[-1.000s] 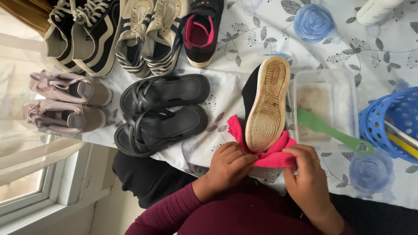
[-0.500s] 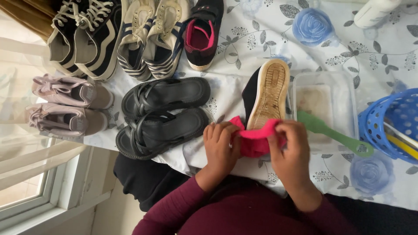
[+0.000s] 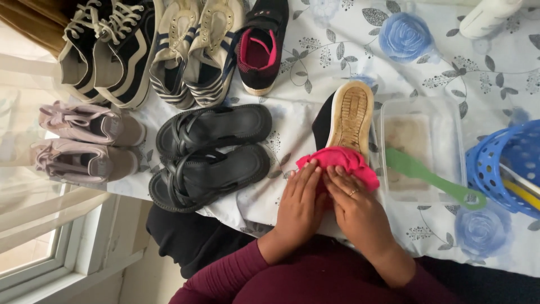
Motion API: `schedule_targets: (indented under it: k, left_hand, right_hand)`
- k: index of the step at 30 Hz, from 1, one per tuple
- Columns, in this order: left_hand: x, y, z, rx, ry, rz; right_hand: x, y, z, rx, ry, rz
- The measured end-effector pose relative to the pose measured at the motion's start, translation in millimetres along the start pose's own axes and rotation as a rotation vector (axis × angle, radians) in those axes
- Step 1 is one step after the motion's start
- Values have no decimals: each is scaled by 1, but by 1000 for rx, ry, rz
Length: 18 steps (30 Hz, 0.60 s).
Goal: The person cleans the sole of a black shoe using a pink cloth and a green brush. They wipe the sole with the cloth, then scrub it with the brush, and repeat the wiping process.
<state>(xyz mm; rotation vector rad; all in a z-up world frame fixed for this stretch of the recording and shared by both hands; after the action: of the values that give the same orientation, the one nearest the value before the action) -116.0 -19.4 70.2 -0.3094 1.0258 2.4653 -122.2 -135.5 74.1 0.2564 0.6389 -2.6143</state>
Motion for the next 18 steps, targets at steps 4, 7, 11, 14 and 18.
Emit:
schedule_targets:
  k: [4,7,11,14,18]
  left_hand:
    - [11,0,-18,-94,-94,-65]
    - [9,0,-16,-136,-83,-113]
    - [7,-6,-17,-163,-182,-69]
    - [7,-8,-29,-277,-259,-97]
    - [20,0,-33,-428,-235,-171]
  right_hand:
    - [-13,1,-1,29,-27,-93]
    - [-14,3,-4,127,16,-43]
    - [14,-5,-5,78,-57,6]
    - [10,-5,2,55,-87,-21]
    - [5,4,-11,27,-145,-138]
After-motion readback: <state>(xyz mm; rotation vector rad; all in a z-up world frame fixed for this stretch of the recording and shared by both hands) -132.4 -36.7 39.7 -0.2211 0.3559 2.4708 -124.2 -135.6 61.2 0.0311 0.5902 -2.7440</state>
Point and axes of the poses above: each hand's wrist, its own x-axis away from the middle knuckle, its own z-axis out of the back of the hand, y = z × x, the point moved 8 cm from there along -x, towards the middle knuckle, and after that the axes turned 1 degree about -y, right-handed, at the moved point
